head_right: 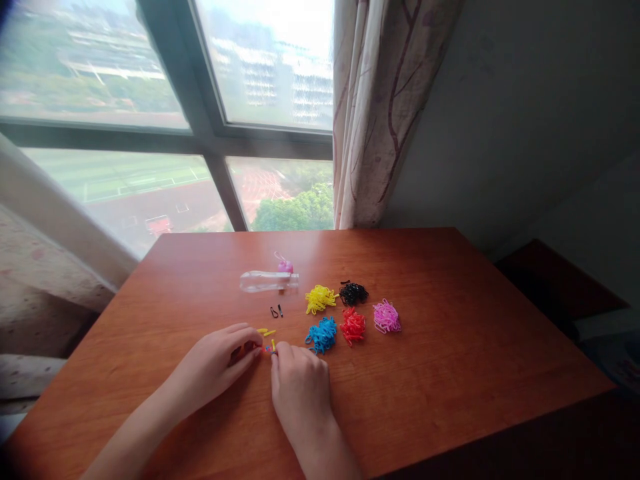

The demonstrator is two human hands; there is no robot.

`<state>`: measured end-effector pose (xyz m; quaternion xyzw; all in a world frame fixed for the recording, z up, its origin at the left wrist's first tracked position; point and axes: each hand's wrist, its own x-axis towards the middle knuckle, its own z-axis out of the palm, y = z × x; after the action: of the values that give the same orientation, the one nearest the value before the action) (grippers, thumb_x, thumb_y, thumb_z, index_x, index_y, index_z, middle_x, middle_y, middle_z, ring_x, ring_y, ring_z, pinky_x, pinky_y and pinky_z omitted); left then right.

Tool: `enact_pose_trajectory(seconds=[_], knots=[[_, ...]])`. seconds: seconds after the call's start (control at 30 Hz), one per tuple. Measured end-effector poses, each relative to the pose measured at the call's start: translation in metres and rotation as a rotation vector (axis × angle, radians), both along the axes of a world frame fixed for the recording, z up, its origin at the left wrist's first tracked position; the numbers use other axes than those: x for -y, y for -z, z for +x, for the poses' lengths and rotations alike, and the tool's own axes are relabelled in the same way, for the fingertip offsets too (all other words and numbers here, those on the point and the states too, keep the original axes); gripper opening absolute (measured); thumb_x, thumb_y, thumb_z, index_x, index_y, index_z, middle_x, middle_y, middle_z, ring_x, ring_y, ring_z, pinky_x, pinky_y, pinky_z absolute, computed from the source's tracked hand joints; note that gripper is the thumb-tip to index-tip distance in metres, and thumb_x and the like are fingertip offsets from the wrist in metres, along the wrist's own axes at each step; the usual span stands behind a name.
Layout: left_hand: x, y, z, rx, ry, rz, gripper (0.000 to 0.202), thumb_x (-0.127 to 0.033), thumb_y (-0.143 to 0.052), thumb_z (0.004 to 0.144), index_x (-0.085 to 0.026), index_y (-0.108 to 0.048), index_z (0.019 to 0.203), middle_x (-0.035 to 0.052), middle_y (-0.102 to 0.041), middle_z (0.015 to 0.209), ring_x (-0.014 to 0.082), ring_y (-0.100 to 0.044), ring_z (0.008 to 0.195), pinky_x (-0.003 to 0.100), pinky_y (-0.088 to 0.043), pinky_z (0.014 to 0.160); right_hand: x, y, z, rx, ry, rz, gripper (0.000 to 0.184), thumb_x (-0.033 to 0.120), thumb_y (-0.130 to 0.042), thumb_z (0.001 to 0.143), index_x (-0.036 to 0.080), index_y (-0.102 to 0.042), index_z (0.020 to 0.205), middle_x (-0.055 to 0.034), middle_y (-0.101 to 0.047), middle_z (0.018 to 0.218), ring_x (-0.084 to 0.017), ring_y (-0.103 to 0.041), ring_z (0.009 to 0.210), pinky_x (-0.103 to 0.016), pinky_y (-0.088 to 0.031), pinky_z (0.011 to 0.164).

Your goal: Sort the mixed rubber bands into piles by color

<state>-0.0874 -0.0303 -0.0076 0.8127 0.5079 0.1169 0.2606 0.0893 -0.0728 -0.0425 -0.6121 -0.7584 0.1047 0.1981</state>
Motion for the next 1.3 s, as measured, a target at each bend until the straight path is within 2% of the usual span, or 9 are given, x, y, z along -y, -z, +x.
enact_pose_trajectory(seconds=[0.37, 0.57, 0.97, 1.13, 1.3], knots=[[0.0, -0.001, -0.002, -0.006, -0.003, -0.018, 0.016, -0.018, -0.048, 0.089, -0.022, -0.064, 0.089, 0.0014, -0.066, 0.087, 0.0166, -0.06, 0.078, 0.024, -0.041, 0.069, -0.002, -0.001, -0.001, -0.018, -0.018, -0.044, 0.012, 0.014, -0.057, 0.093, 0.023, -0.058, 0.085, 0.002, -0.068, 0.076, -0.017, -0.064, 0.071, -0.027, -0.028, 0.059], [-0.002, 0.002, -0.008, -0.035, -0.075, 0.009, 0.018, -0.022, -0.046, 0.091, -0.023, -0.064, 0.094, 0.0024, -0.067, 0.094, 0.018, -0.061, 0.082, 0.026, -0.042, 0.07, -0.003, -0.004, -0.001, -0.023, -0.016, -0.067, 0.013, 0.013, -0.056, 0.093, 0.023, -0.059, 0.085, 0.0017, -0.069, 0.077, -0.017, -0.065, 0.072, -0.027, -0.029, 0.059], [-0.001, -0.003, -0.003, -0.029, -0.045, 0.01, 0.016, -0.02, -0.049, 0.089, -0.023, -0.064, 0.094, 0.002, -0.065, 0.092, 0.016, -0.061, 0.079, 0.024, -0.042, 0.069, -0.009, -0.007, 0.001, 0.024, 0.023, -0.03, 0.009, 0.015, -0.059, 0.092, 0.023, -0.059, 0.093, 0.0009, -0.069, 0.078, -0.018, -0.064, 0.072, -0.027, -0.026, 0.057], [0.001, 0.001, 0.007, -0.058, -0.05, 0.057, 0.017, -0.021, -0.046, 0.092, -0.023, -0.064, 0.092, 0.0014, -0.062, 0.092, 0.0148, -0.062, 0.079, 0.023, -0.041, 0.067, -0.007, -0.007, 0.001, 0.011, 0.019, -0.003, 0.009, 0.015, -0.058, 0.092, 0.024, -0.059, 0.092, 0.001, -0.069, 0.076, -0.018, -0.064, 0.071, -0.027, -0.027, 0.057], [0.0, 0.004, 0.024, -0.177, -0.033, 0.114, 0.019, -0.023, -0.046, 0.093, -0.026, -0.065, 0.094, 0.0009, -0.062, 0.092, 0.0163, -0.063, 0.076, 0.024, -0.039, 0.063, 0.002, -0.004, 0.005, -0.067, -0.002, 0.048, 0.013, 0.013, -0.053, 0.093, 0.023, -0.061, 0.093, 0.0004, -0.069, 0.076, -0.017, -0.064, 0.069, -0.026, -0.03, 0.06]])
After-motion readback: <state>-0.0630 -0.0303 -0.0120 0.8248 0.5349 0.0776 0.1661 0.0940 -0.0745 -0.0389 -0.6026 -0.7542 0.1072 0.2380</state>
